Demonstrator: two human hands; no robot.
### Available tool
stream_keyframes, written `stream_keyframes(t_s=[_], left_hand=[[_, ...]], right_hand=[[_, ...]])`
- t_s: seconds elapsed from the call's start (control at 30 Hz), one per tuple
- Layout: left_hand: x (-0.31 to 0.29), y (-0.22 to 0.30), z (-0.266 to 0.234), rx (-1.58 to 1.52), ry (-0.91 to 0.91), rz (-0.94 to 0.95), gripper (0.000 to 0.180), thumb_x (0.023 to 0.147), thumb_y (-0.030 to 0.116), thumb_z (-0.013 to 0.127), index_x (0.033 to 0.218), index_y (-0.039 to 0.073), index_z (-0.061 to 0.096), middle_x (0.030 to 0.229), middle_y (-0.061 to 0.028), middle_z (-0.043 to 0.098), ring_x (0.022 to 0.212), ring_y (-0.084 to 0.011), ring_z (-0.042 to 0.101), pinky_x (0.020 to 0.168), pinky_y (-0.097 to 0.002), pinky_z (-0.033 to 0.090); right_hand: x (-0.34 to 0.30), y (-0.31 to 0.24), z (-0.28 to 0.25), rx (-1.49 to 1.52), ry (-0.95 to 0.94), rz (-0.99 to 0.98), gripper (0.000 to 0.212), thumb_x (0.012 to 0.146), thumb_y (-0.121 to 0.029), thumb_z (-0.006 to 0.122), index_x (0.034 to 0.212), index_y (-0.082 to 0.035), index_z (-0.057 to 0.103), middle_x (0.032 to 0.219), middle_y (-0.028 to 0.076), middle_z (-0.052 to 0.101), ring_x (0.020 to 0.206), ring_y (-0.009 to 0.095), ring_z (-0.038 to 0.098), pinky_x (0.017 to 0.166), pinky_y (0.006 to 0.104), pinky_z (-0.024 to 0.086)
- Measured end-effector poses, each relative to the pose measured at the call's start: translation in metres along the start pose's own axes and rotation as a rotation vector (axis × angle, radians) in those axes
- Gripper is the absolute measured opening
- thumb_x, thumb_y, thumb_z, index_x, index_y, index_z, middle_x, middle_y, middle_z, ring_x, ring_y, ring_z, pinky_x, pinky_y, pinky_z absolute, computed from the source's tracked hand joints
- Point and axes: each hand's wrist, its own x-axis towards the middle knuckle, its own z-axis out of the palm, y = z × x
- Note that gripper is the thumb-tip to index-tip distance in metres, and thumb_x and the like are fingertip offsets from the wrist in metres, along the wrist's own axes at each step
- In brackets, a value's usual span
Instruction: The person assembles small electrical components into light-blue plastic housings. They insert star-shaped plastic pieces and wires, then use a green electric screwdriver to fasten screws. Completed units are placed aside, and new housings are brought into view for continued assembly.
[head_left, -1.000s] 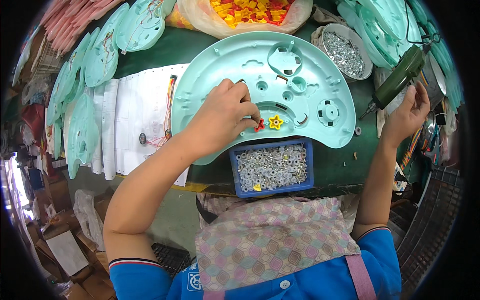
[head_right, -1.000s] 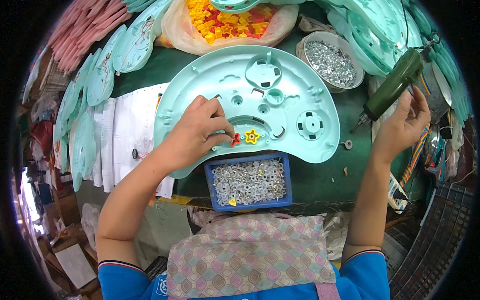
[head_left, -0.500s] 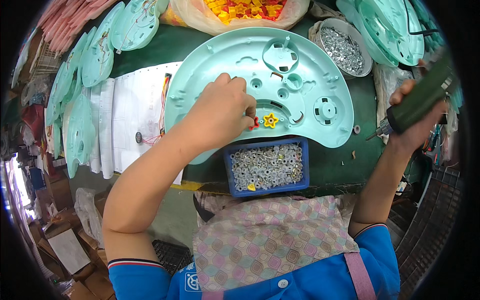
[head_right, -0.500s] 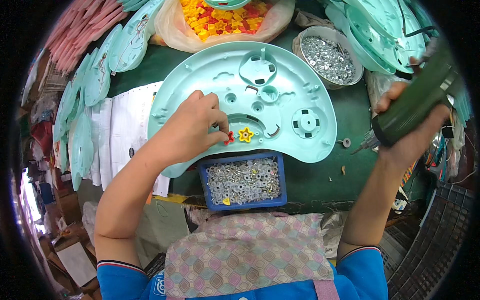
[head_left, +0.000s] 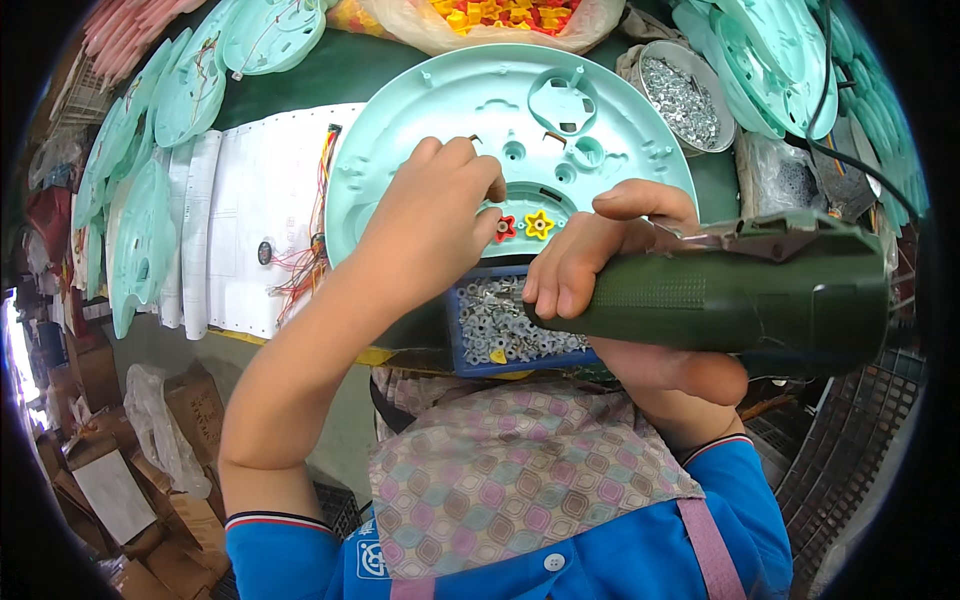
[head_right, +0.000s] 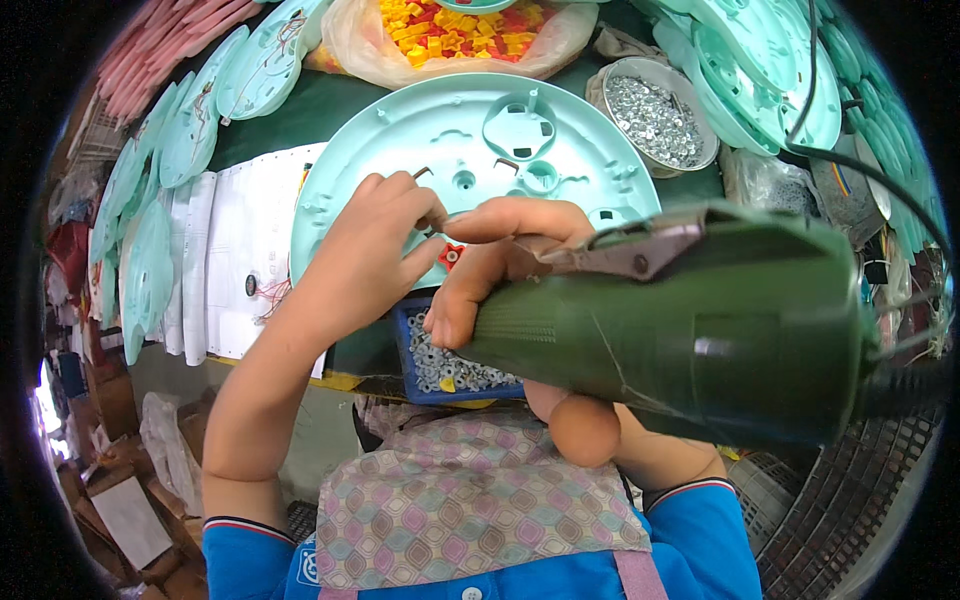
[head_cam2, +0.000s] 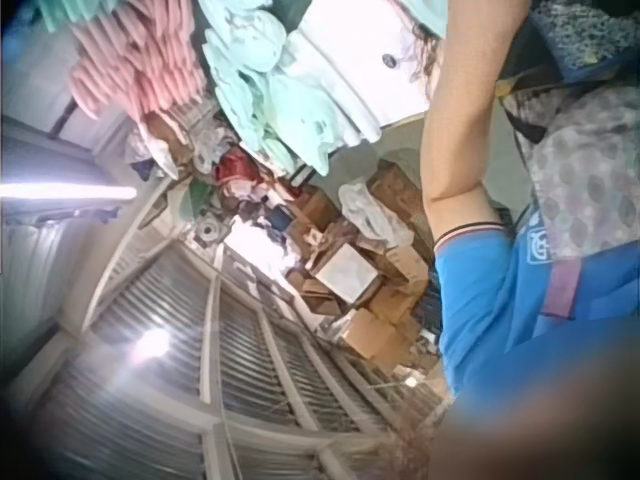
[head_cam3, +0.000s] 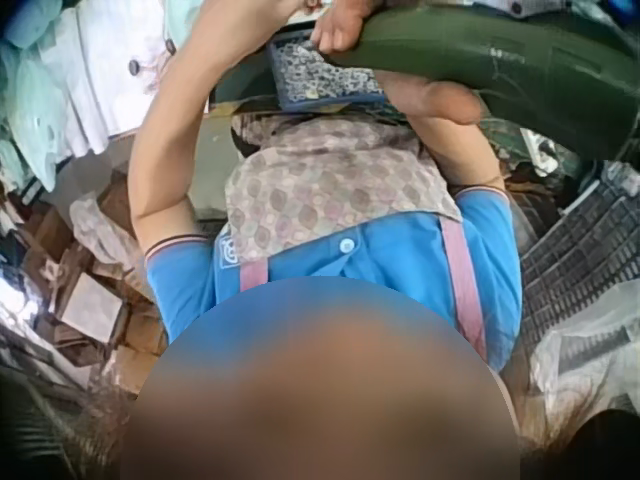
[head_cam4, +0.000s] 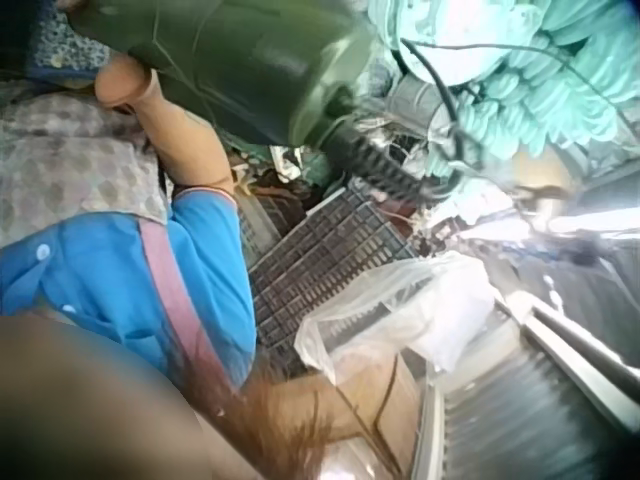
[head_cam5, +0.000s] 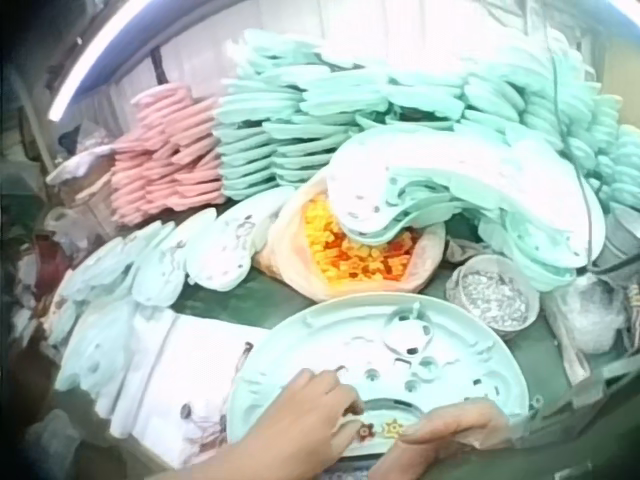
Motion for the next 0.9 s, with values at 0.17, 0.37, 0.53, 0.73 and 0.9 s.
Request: stream_keyframes(t_s=[0.17, 0.37, 0.53, 0.73, 0.9], left_hand=[[-0.048, 0.006, 0.002, -0.323, 0.065, -0.052, 0.012, 0.084, 0.002, 0.07, 0.094, 0.004, 0.064, 0.094, -0.0133, 0.058, 0.094, -0.0346, 0.056, 0.082, -0.0424, 0.045], [-0.066, 0.017, 0.014, -0.109, 0.191, 0.135, 0.029, 0.071, 0.01, 0.084, 0.097, 0.012, 0.071, 0.092, -0.0036, 0.056, 0.093, -0.0267, 0.053, 0.082, -0.0395, 0.042], [-0.068, 0.015, 0.018, -0.162, 0.194, 0.125, 0.021, 0.072, 0.012, 0.084, 0.089, 0.012, 0.072, 0.093, -0.003, 0.057, 0.093, -0.0261, 0.053, 0.082, -0.0401, 0.041], [-0.074, 0.016, 0.019, -0.13, 0.214, 0.175, 0.019, 0.074, 0.013, 0.083, 0.089, 0.011, 0.071, 0.095, -0.0031, 0.06, 0.097, -0.0265, 0.055, 0.083, -0.0408, 0.041], [-0.078, 0.017, 0.018, -0.115, 0.212, 0.159, 0.023, 0.073, 0.013, 0.084, 0.092, 0.011, 0.071, 0.095, -0.0026, 0.06, 0.1, -0.0265, 0.056, 0.085, -0.0418, 0.041]], right_hand=[[-0.004, -0.009, 0.01, -0.155, 0.13, 0.212, 0.125, 0.057, -0.095, 0.062, 0.134, 0.002, 0.042, 0.08, 0.009, 0.062, 0.075, 0.022, 0.064, 0.073, 0.037, 0.056], [-0.008, -0.012, 0.004, -0.013, 0.092, 0.013, 0.123, 0.06, -0.096, 0.062, 0.137, -0.001, 0.042, 0.081, 0.007, 0.062, 0.074, 0.021, 0.063, 0.073, 0.0385, 0.056], [-0.008, -0.018, 0.003, 0.037, 0.056, -0.13, 0.119, 0.066, -0.094, 0.061, 0.14, -0.003, 0.043, 0.08, 0.006, 0.06, 0.072, 0.02, 0.062, 0.071, 0.0377, 0.055], [-0.009, -0.02, 0.0, 0.043, 0.038, -0.165, 0.117, 0.07, -0.094, 0.057, 0.142, -0.003, 0.043, 0.081, 0.006, 0.06, 0.073, 0.019, 0.061, 0.072, 0.0366, 0.054], [-0.009, -0.02, 0.002, 0.018, 0.015, -0.161, 0.116, 0.072, -0.094, 0.056, 0.143, -0.003, 0.042, 0.082, 0.006, 0.06, 0.073, 0.02, 0.061, 0.072, 0.037, 0.054]])
